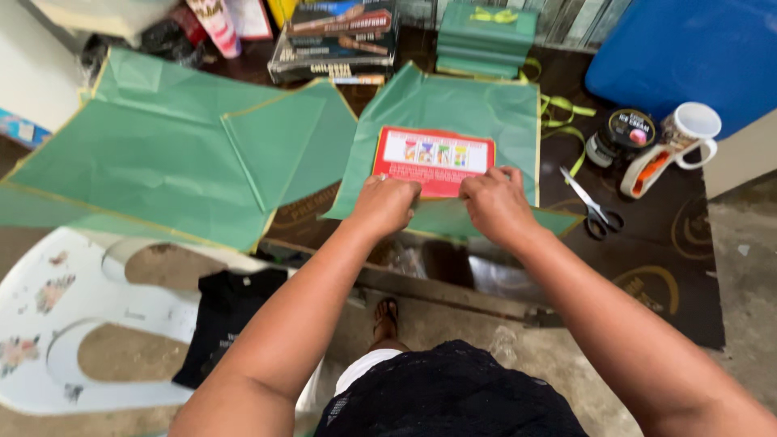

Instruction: The person wraps a rectangular box with green wrapping paper. They fold the paper around the box, crease the edges, and secure the folds with tape. The person smooths the paper and adjusts the corners to complete the wrapping.

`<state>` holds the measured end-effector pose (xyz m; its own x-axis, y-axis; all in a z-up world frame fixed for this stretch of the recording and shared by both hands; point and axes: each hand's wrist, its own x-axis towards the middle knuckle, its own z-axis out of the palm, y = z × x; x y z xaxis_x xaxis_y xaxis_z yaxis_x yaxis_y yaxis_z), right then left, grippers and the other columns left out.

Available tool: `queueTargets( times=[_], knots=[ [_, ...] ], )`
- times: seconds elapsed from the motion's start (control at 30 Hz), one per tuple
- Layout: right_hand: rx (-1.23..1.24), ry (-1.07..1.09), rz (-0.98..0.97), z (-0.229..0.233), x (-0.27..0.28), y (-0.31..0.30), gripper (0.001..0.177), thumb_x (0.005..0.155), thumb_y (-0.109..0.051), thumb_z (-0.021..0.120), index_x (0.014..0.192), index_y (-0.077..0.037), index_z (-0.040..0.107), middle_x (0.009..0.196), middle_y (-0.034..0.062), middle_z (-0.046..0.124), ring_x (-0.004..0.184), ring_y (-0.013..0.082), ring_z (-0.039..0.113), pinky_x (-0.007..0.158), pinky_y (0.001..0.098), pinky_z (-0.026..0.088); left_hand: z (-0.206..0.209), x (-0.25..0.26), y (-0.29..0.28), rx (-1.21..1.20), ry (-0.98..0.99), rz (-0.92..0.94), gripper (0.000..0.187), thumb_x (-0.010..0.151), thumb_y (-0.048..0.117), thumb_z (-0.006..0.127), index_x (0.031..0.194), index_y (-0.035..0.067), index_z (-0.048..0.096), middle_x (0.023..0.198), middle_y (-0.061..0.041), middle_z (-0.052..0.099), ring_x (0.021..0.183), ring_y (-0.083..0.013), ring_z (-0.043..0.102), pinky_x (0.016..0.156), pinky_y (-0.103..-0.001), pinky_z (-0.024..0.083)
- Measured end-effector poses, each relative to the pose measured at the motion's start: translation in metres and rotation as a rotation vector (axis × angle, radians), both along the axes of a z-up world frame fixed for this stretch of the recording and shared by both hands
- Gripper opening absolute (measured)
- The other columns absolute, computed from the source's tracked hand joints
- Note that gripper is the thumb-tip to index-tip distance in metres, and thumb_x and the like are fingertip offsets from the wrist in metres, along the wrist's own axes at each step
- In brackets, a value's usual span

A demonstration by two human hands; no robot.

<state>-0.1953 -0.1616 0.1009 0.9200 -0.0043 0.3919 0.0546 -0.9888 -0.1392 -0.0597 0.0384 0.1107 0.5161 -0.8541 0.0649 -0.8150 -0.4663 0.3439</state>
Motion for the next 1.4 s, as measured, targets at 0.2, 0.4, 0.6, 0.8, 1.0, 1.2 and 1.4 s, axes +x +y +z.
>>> queueTargets(
  times=[0.2, 0.4, 0.6, 0.8, 1.0, 1.2, 1.4],
  knots=[
    [0.086, -0.002, -0.160, 0.015, 0.050, -0.034, 0.010, 0.082, -0.008, 0.072, 0.091, -0.012, 0.070, 0.093, 0.0063, 0.073, 0.098, 0.0297, 0.063, 0.100, 0.0484, 0.038, 0.010, 0.070, -0.050, -0.078, -0.090, -0.071, 0.012, 0.078, 0.014, 0.076, 0.089, 0.011, 0.073, 0.090, -0.014, 0.074, 0.093, -0.0355, 0.069, 0.084, -0.054, 0.044],
    [0.134, -0.014, -0.280, 0.001, 0.098, -0.064, 0.006, 0.086, -0.012, 0.074, 0.090, -0.010, 0.071, 0.091, 0.0073, 0.073, 0.098, 0.0318, 0.062, 0.102, 0.0478, 0.037, 0.002, 0.128, -0.094, -0.005, -0.071, -0.140, 0.006, 0.085, 0.018, 0.074, 0.087, 0.012, 0.074, 0.086, -0.013, 0.074, 0.090, -0.0338, 0.069, 0.086, -0.055, 0.041],
    [0.181, 0.057, -0.331, -0.022, 0.126, -0.088, 0.006, 0.086, -0.012, 0.073, 0.090, -0.008, 0.070, 0.091, 0.0105, 0.071, 0.099, 0.0340, 0.063, 0.103, 0.0495, 0.037, -0.018, 0.167, -0.120, 0.032, -0.066, -0.206, 0.009, 0.086, 0.019, 0.074, 0.088, 0.011, 0.073, 0.093, -0.009, 0.074, 0.097, -0.0320, 0.067, 0.091, -0.059, 0.040],
    [0.270, 0.188, -0.365, -0.042, 0.141, -0.104, 0.005, 0.090, -0.011, 0.070, 0.094, -0.008, 0.070, 0.089, 0.0113, 0.071, 0.099, 0.0331, 0.064, 0.112, 0.0496, 0.036, -0.044, 0.177, -0.134, 0.033, -0.080, -0.176, 0.012, 0.083, 0.018, 0.076, 0.093, 0.010, 0.074, 0.102, -0.008, 0.072, 0.109, -0.0329, 0.063, 0.108, -0.070, 0.029],
    [0.356, 0.252, -0.334, -0.072, 0.152, -0.128, 0.005, 0.088, -0.007, 0.069, 0.092, -0.005, 0.069, 0.098, 0.0157, 0.071, 0.098, 0.0382, 0.065, 0.090, 0.0473, 0.051, -0.079, 0.172, -0.137, 0.012, -0.111, -0.088, 0.012, 0.085, 0.015, 0.073, 0.096, 0.009, 0.074, 0.101, -0.008, 0.069, 0.110, -0.0322, 0.060, 0.113, -0.070, 0.025],
    [0.479, 0.279, -0.241, -0.101, 0.161, -0.137, 0.004, 0.087, -0.001, 0.065, 0.090, -0.003, 0.066, 0.098, 0.0196, 0.070, 0.097, 0.0403, 0.065, 0.086, 0.0486, 0.052, -0.101, 0.162, -0.137, -0.029, -0.053, 0.012, 0.015, 0.087, 0.015, 0.071, 0.101, 0.008, 0.072, 0.108, -0.012, 0.065, 0.111, -0.0321, 0.060, 0.113, -0.060, 0.031],
    [0.511, 0.301, -0.167, -0.101, 0.161, -0.142, 0.002, 0.087, 0.000, 0.063, 0.088, -0.002, 0.063, 0.095, 0.0180, 0.071, 0.097, 0.0388, 0.063, 0.086, 0.0486, 0.051, -0.094, 0.169, -0.139, 0.082, 0.201, 0.083, 0.025, 0.088, 0.021, 0.074, 0.107, 0.007, 0.067, 0.112, -0.012, 0.064, 0.112, -0.0338, 0.061, 0.096, -0.049, 0.045]
  ],
)
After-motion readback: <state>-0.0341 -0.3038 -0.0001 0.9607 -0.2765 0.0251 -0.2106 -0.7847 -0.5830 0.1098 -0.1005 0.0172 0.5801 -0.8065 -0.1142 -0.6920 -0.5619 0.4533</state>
